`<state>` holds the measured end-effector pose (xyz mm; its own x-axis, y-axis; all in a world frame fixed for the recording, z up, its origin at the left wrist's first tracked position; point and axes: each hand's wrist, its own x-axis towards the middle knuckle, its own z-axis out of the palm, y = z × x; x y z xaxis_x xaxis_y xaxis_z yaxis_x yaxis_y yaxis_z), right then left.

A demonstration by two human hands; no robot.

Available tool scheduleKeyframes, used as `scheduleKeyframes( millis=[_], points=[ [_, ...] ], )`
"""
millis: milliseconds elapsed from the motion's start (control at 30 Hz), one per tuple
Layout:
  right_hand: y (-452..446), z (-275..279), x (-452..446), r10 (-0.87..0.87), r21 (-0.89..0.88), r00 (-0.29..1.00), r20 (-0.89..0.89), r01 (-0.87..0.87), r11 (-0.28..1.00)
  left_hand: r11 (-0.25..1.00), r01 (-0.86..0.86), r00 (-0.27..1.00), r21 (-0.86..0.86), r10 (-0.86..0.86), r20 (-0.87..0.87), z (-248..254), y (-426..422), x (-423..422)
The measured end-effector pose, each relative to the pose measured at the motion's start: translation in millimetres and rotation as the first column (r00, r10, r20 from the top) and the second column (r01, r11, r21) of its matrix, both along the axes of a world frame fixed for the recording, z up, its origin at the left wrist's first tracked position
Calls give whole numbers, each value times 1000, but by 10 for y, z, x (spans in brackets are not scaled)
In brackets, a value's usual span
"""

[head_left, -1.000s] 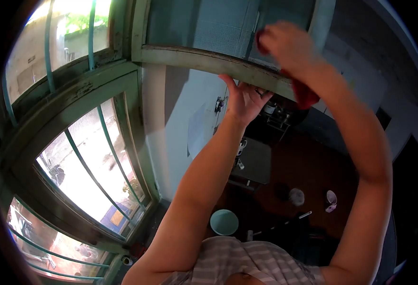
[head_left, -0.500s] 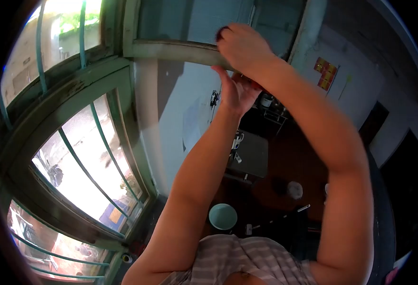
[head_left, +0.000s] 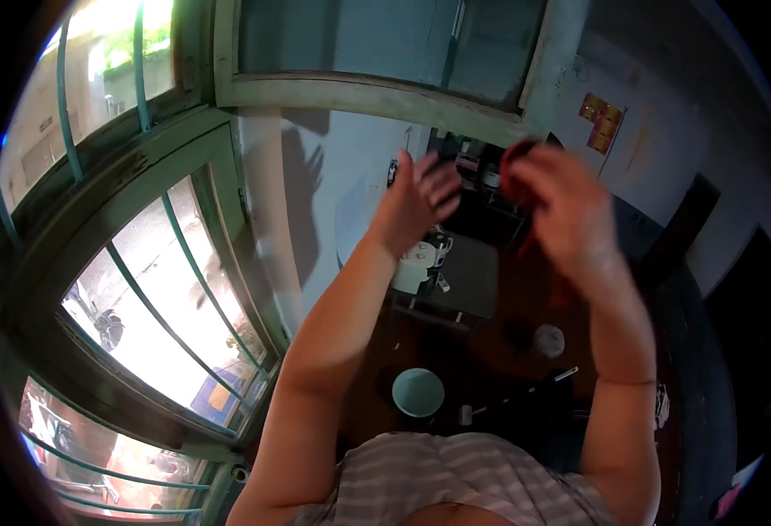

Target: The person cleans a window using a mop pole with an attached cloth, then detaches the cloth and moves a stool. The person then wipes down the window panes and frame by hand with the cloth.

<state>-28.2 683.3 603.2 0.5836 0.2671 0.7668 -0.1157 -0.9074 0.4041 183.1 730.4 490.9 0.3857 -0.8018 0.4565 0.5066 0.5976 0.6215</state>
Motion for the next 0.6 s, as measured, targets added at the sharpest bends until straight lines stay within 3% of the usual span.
scheduleKeyframes(
  millis=[67,133,233,333,400,433,467,500,533,567,600],
  points=[
    [-56,-405,102,136,109,987,-88,-126,986,965,59,987,257,-95,132,-305,192,-137],
    [-102,-733,269,290,287,952,-98,-252,924,934,293,940,205,-320,117,-668,358,-241],
    [-5,-1116,478,455,567,890,-14,-368,737,981,161,939,105,-185,291,-852,677,-603],
    [215,-1495,720,593,813,798,108,-414,409,959,-244,881,143,158,445,-1152,800,-617],
    [251,-1800,900,575,911,795,194,-364,196,894,-431,883,124,390,259,-1176,1021,-701],
    [254,-1969,1045,620,928,746,244,-364,73,829,-538,820,154,471,326,-1269,1120,-617],
    [272,-2002,1072,674,930,722,155,-338,148,760,-623,756,183,525,391,-1358,1243,-532],
    [325,-2041,1095,754,965,625,202,-260,-43,696,-705,649,136,556,520,-1325,1435,-486],
    [455,-1971,1063,819,934,451,356,-211,-290,642,-762,535,84,552,639,-1251,1612,-428],
    [496,-1990,1058,831,918,393,395,-206,-339,488,-837,499,249,490,715,-916,1877,-524],
    [474,-2045,1048,838,930,409,361,-230,-288,417,-903,345,105,558,755,-896,2033,-414]
  ],
)
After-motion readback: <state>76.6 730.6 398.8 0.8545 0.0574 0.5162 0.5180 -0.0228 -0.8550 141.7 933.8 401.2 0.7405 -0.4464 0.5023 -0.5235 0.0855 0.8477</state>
